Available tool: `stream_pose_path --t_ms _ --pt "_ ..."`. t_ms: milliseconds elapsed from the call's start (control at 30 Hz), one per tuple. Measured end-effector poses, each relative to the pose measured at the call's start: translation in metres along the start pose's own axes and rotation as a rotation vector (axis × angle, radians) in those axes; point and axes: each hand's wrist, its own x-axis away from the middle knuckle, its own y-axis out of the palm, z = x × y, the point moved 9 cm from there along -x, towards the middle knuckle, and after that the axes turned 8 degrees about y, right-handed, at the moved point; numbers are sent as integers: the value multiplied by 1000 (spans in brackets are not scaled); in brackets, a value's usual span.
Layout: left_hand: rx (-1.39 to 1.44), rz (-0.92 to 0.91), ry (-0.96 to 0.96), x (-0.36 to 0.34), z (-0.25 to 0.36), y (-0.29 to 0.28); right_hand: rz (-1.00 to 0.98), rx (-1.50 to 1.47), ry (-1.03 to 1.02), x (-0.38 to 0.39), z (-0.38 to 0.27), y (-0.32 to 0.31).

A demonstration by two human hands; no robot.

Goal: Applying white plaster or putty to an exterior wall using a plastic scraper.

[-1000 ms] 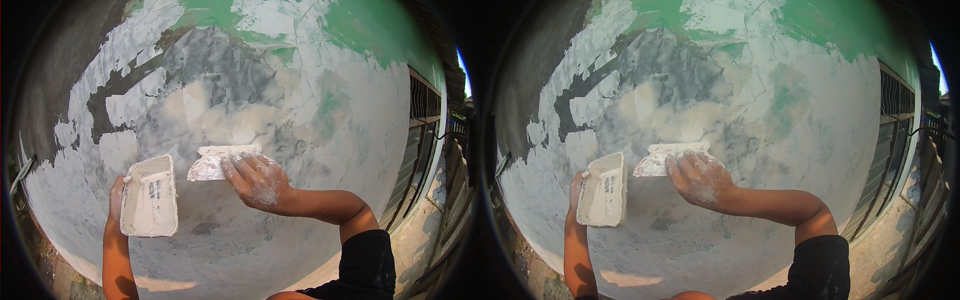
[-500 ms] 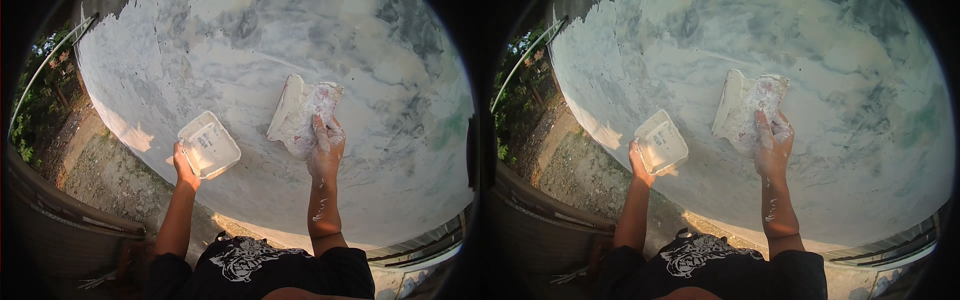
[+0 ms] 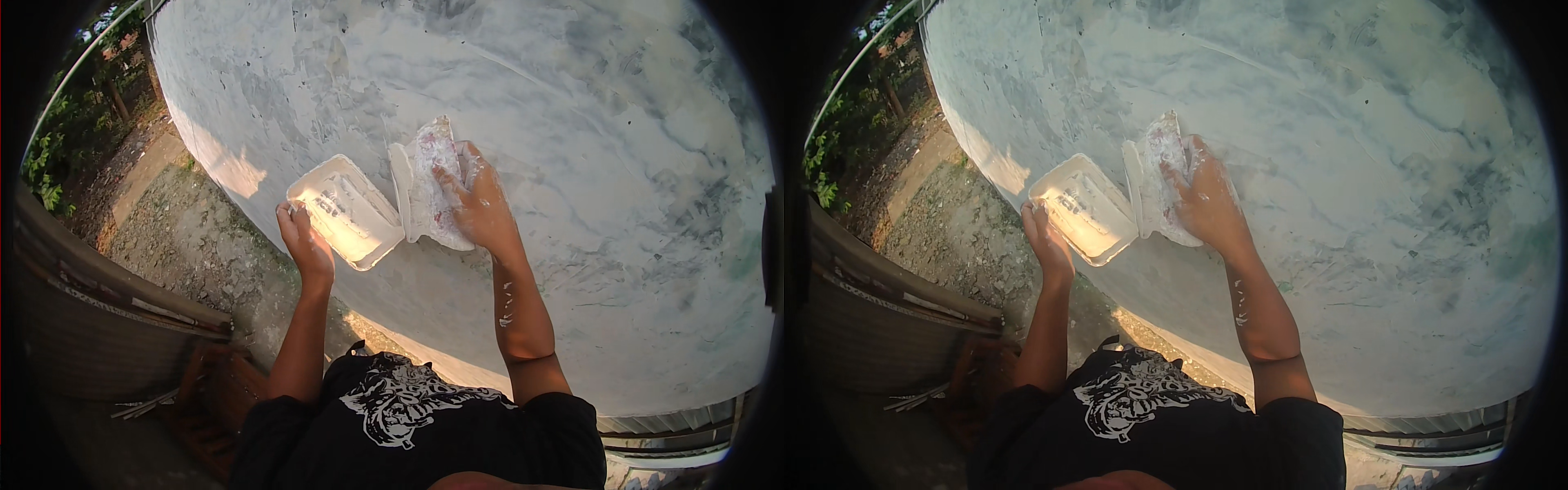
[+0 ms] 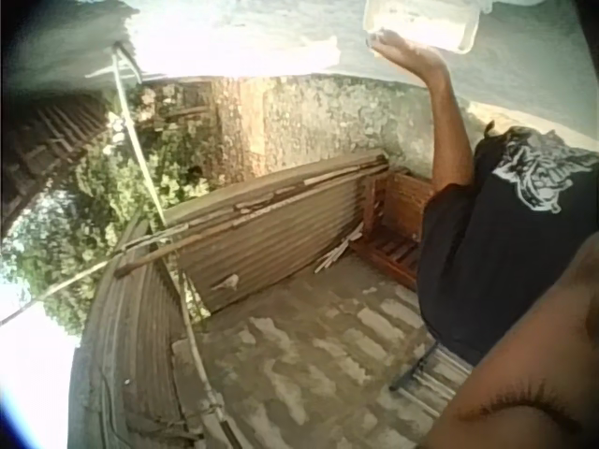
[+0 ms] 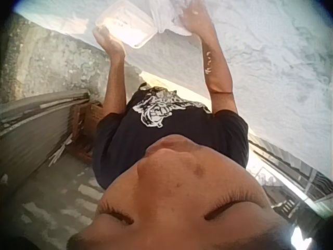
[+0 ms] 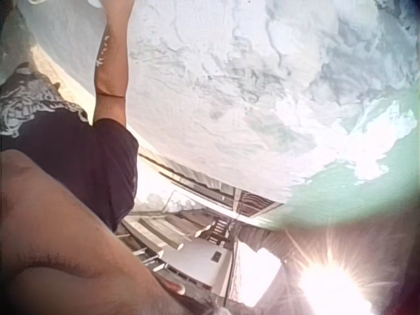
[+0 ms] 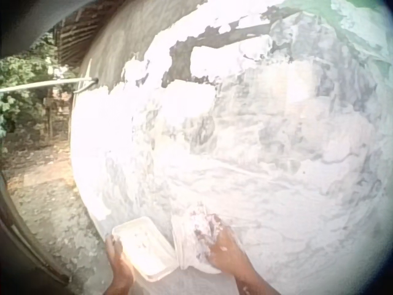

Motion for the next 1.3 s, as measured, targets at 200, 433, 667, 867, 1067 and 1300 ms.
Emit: stream_pose_path --t_ms 200,433,667,867,1067,1300 --pt "-71 41 126 2 23 -2 444 96 -100 12 -7 -1" --pt "-329 -81 144 8 33 0 292 -454 142 8 -8 26" --pt "-357 -105 91 11 39 -5 449 -439 50 7 -10 44" --pt "-375 -184 149 14 42 -3 510 -442 107 4 3 66" --pt "-331 -300 131 24 37 10 657 -227 -98 2 4 79" --pt "-300 -315 105 19 37 9 476 -372 -404 5 -44 66"
